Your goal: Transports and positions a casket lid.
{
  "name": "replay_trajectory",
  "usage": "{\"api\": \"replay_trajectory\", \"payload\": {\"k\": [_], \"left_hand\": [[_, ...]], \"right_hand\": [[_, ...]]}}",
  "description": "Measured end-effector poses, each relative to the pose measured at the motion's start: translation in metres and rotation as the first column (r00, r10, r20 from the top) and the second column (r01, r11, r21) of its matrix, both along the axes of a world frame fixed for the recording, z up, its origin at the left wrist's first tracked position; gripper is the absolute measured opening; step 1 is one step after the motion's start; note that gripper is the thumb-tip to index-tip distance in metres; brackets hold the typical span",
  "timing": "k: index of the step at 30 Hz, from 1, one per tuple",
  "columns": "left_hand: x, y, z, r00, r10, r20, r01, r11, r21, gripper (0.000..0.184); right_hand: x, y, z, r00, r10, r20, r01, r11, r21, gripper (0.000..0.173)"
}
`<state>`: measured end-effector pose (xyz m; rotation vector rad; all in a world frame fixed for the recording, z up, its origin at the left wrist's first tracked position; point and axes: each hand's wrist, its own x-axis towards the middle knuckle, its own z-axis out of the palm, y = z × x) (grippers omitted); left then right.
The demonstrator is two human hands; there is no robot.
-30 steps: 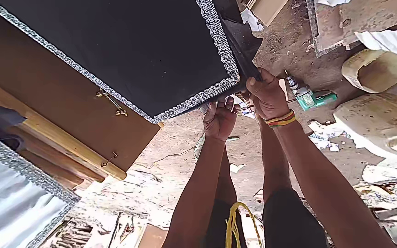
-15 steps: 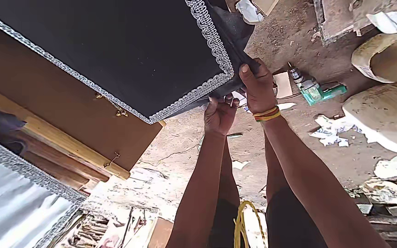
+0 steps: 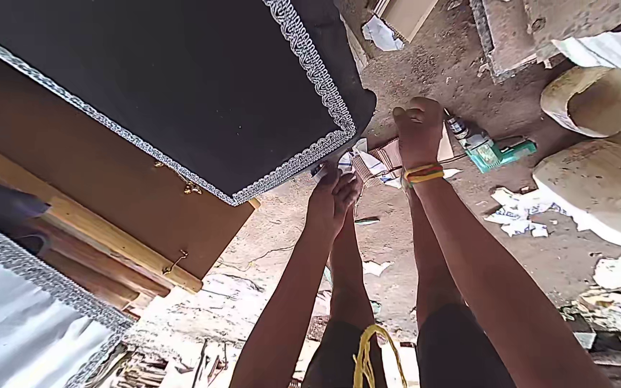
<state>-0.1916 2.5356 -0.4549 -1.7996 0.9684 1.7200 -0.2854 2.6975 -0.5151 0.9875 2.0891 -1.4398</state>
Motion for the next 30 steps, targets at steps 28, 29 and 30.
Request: {"api": "replay_trajectory", "payload": {"k": [28,29,30], "left_hand": [[-0.154,-0.061,0.013,0.271,-0.877,0.398,0.063,-0.396,-0.916,0.062],[-0.155,-0.061,0.013,0.272,-0.874,0.402,0.067,-0.4,-0.914,0.063],[-0.154,-0.061,0.013,0.27,-0.874,0.405,0.072,-0.401,-0.913,0.064]], "right_hand": [[0.011,-0.061,0.011,0.722,0.405,-0.561,-0.465,0.884,0.04,0.118],[0.006,-0.055,0.011,0.695,0.469,-0.545,-0.515,0.854,0.079,0.122],[0.003,-0.05,0.012,0.671,0.523,-0.526,-0.56,0.822,0.104,0.124]]}}
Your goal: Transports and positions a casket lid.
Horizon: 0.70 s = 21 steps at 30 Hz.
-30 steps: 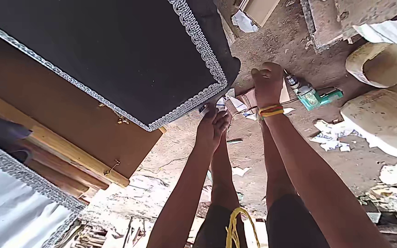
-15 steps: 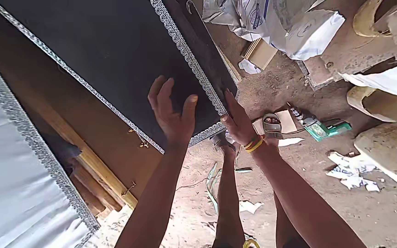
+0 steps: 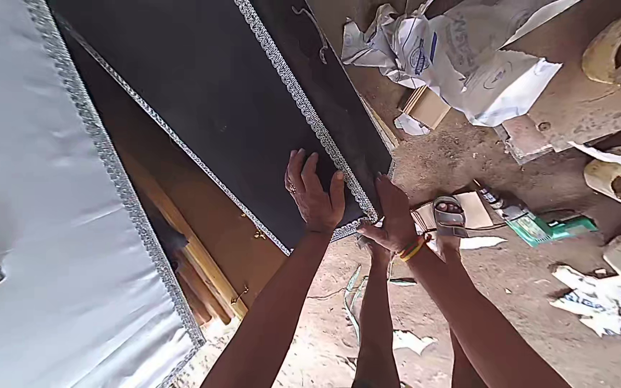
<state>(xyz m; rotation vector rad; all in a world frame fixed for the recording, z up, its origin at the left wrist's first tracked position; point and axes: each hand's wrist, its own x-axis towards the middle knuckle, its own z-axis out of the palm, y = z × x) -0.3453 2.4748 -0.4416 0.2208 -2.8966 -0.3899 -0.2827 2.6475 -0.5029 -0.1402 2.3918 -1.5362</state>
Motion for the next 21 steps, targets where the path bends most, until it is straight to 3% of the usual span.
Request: {"api": "replay_trajectory", "payload": {"k": [4,8,11,14,16,19,21], "left_hand": [[0.001,-0.003,0.0,1.0,-0.006,0.005,0.007,1.0,-0.007,0.061],[0.003,-0.002,0.01,0.988,-0.026,0.149,0.022,0.999,0.029,0.065],[0.003,-0.007,0.003,0.992,-0.075,0.102,0.068,0.995,0.073,0.062],[0.006,-0.014,0.001,0.99,-0.04,0.137,0.031,0.997,0.063,0.059],[0.012,-0.016,0.002,0.974,0.046,0.22,-0.062,0.996,0.067,0.061],[0.02,-0.007,0.006,0.919,0.19,0.346,-0.245,0.962,0.124,0.06],[0.023,-0.011,0.007,0.906,0.182,0.382,-0.255,0.955,0.151,0.052]], "right_hand": [[-0.013,0.012,0.008,0.983,0.169,0.066,-0.172,0.984,0.045,0.125],[-0.004,0.028,0.0,0.961,0.206,0.186,-0.205,0.978,-0.027,0.113],[0.006,0.074,-0.036,0.925,0.161,0.344,-0.228,0.96,0.164,0.098],[0.028,0.153,-0.095,0.873,-0.162,0.461,-0.138,0.823,0.551,0.096],[0.047,0.22,-0.132,0.83,-0.321,0.455,-0.114,0.702,0.703,0.102],[0.079,0.302,-0.171,0.796,-0.27,0.542,-0.305,0.595,0.744,0.118],[0.09,0.324,-0.195,0.761,-0.187,0.621,-0.445,0.545,0.711,0.124]]}}
